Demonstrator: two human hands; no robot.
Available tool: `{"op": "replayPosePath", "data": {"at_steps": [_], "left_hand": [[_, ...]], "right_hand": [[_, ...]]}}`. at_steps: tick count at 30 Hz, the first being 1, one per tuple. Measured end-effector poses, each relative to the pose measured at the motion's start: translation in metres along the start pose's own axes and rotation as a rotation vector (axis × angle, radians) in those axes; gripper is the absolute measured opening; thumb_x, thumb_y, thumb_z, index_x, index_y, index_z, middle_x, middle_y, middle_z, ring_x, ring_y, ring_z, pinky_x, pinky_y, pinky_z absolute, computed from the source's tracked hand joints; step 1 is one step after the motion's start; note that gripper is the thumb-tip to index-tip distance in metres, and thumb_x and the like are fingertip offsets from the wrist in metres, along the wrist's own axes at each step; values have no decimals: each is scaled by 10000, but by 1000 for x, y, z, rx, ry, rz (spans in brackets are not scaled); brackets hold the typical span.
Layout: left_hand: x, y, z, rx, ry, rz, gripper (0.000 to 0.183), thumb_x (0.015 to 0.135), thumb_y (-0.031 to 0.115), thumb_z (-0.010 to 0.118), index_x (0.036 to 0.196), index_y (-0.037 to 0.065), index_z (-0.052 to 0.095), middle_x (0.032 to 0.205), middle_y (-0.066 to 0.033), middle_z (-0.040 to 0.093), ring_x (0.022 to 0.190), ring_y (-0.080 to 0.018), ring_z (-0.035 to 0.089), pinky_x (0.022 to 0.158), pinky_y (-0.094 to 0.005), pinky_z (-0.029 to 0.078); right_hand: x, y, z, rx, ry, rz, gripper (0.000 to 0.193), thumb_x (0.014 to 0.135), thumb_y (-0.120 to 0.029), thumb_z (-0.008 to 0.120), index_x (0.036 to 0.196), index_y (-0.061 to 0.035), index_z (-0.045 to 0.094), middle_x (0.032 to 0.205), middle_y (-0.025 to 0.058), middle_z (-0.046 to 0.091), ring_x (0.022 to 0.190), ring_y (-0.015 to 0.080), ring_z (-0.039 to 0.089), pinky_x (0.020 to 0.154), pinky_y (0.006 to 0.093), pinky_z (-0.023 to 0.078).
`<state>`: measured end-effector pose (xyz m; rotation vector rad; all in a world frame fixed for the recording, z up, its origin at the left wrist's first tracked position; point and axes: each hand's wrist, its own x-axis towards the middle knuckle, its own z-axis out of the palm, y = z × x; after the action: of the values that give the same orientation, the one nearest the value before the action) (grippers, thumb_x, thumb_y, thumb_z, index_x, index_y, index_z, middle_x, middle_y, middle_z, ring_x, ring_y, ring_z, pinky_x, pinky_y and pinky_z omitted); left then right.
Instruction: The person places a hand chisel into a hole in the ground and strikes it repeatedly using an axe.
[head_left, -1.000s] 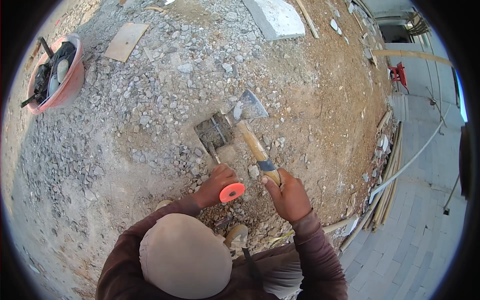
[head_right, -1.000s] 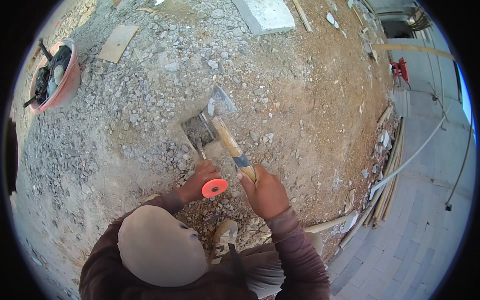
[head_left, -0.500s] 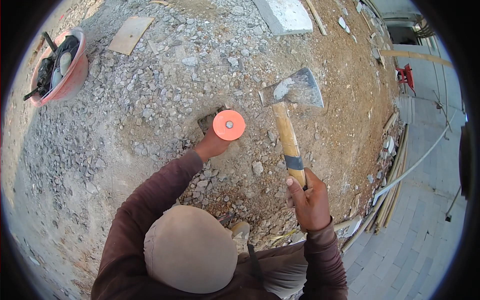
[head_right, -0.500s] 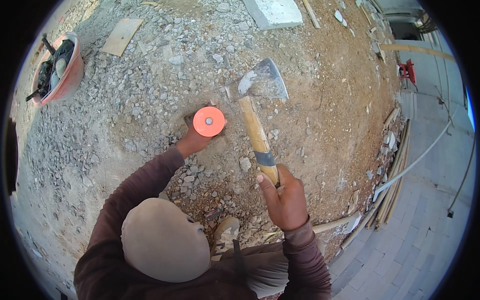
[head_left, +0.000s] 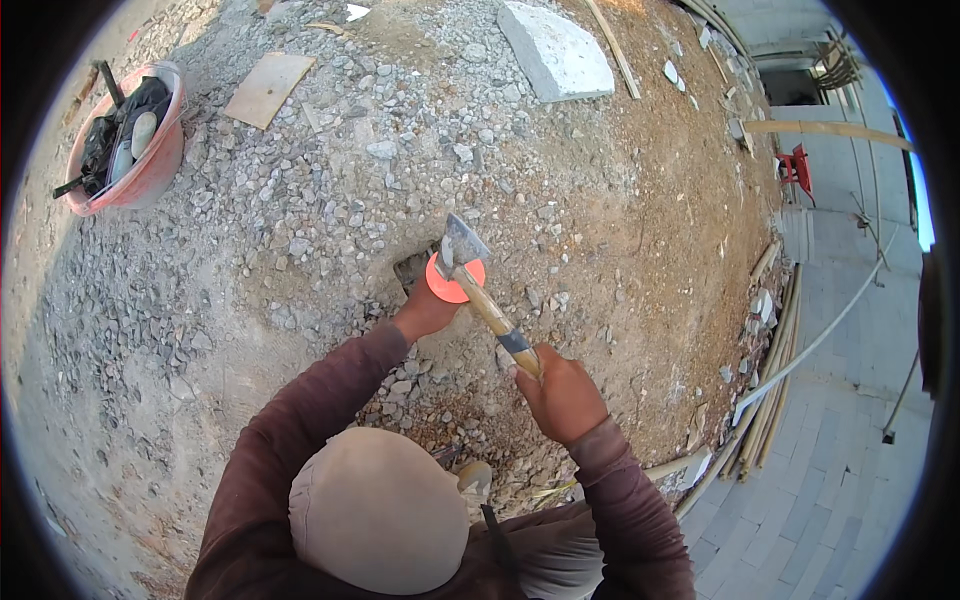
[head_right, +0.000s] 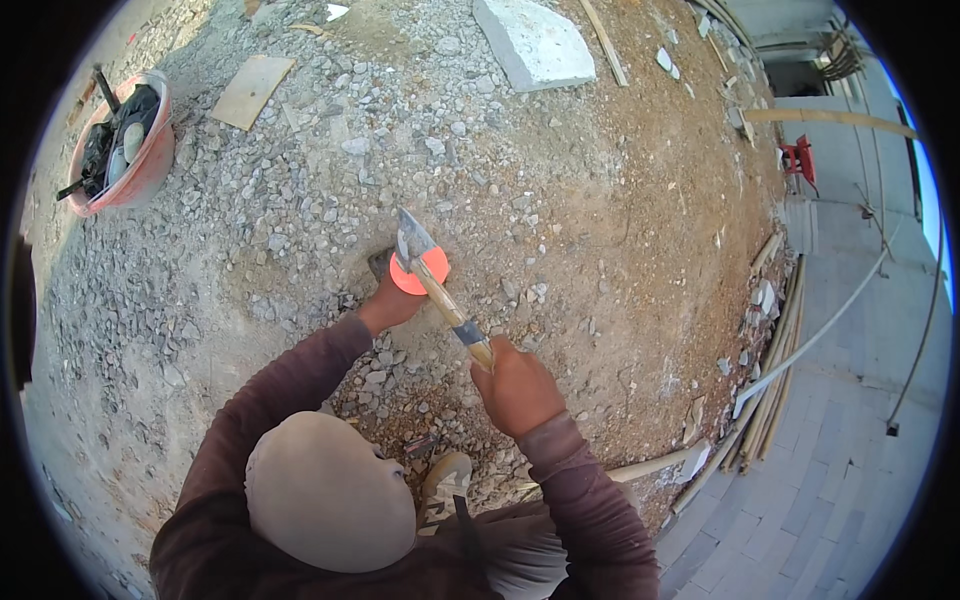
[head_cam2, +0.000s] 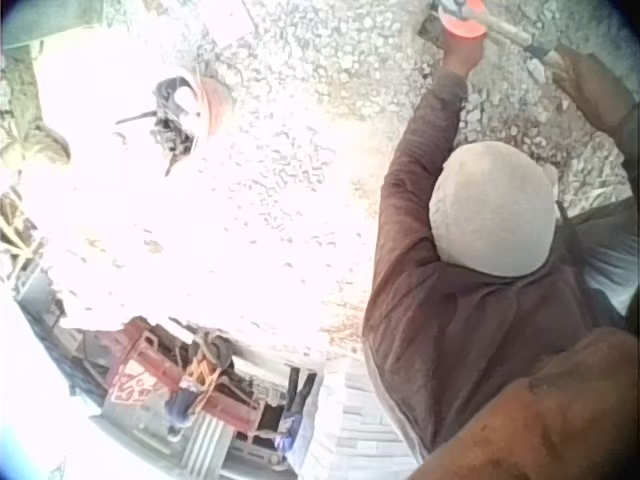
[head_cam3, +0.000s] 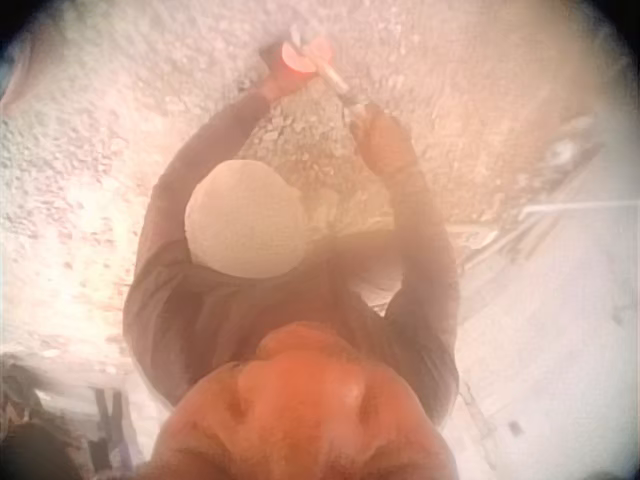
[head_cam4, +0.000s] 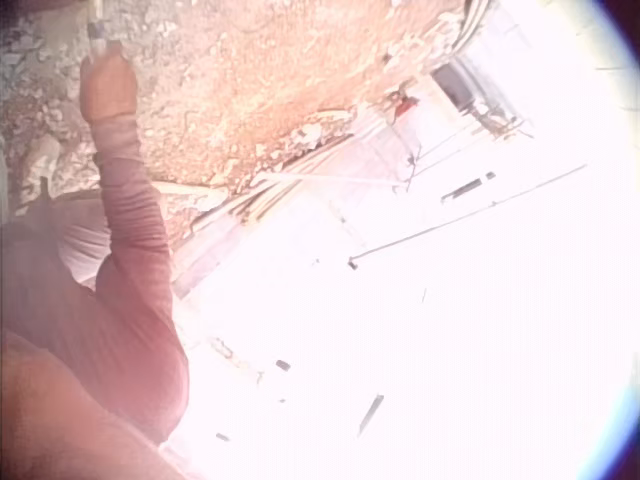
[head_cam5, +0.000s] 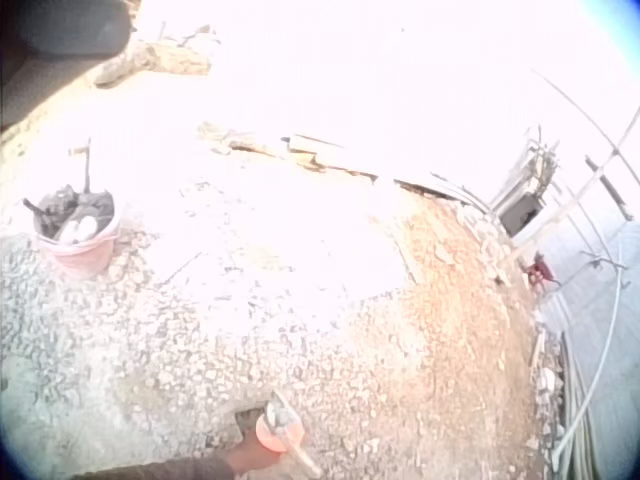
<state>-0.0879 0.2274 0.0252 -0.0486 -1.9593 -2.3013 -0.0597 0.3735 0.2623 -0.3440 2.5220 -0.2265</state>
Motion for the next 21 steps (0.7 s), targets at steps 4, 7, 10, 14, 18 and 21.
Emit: {"op": "replayPosePath", "data": {"at_steps": [4, 7, 10, 14, 18, 21], "left_hand": [[-11, -7, -15, 162, -40, -45, 294, 854, 65, 604, 1142, 37, 551, 1112, -122, 599, 1048, -276, 576, 901, -380, 460], [-9, -5, -17, 161, -57, -70, 310, 850, 63, 608, 1154, 39, 549, 1118, -123, 599, 1062, -279, 572, 910, -378, 456], [1, 5, 4, 122, -86, -6, 328, 846, 68, 619, 1165, 42, 547, 1130, -122, 596, 1072, -275, 569, 917, -376, 455], [-33, -9, 0, -230, 3, -205, 272, 863, 51, 623, 1131, 55, 581, 1186, -94, 583, 1099, -245, 566, 947, -379, 452], [-94, 36, -19, 575, -598, 270, 146, 856, 34, 605, 999, 66, 614, 1035, -74, 565, 1050, -258, 558, 939, -394, 447], [-100, 45, -9, 480, -511, 386, 149, 834, 43, 642, 978, 60, 607, 966, -68, 539, 1030, -271, 552, 914, -389, 447]], "right_hand": [[-17, -58, -75, 402, 361, -126, 283, 969, -287, 542, 969, -5, 516, 623, 118, 550, 501, 203, 559, 480, 327, 439], [-22, -85, -77, 885, 864, -401, 407, 1009, -433, 414, 948, -37, 484, 650, 20, 462, 497, 68, 427, 467, 201, 383], [-10, -9, 7, 348, 493, -244, 383, 960, -389, 509, 985, -6, 493, 647, 132, 572, 515, 268, 558, 499, 377, 465], [-4, 3, 35, -35, -40, 61, 316, 915, -332, 563, 948, -20, 527, 782, 247, 641, 721, 465, 610, 644, 557, 474], [-20, 1, 11, 85, 98, 99, 276, 917, -279, 591, 959, -7, 567, 749, 226, 630, 731, 413, 638, 635, 495, 486], [-44, 27, 8, 365, 337, 139, 230, 929, -227, 611, 943, 2, 597, 664, 160, 589, 609, 278, 617, 561, 383, 448]]}}
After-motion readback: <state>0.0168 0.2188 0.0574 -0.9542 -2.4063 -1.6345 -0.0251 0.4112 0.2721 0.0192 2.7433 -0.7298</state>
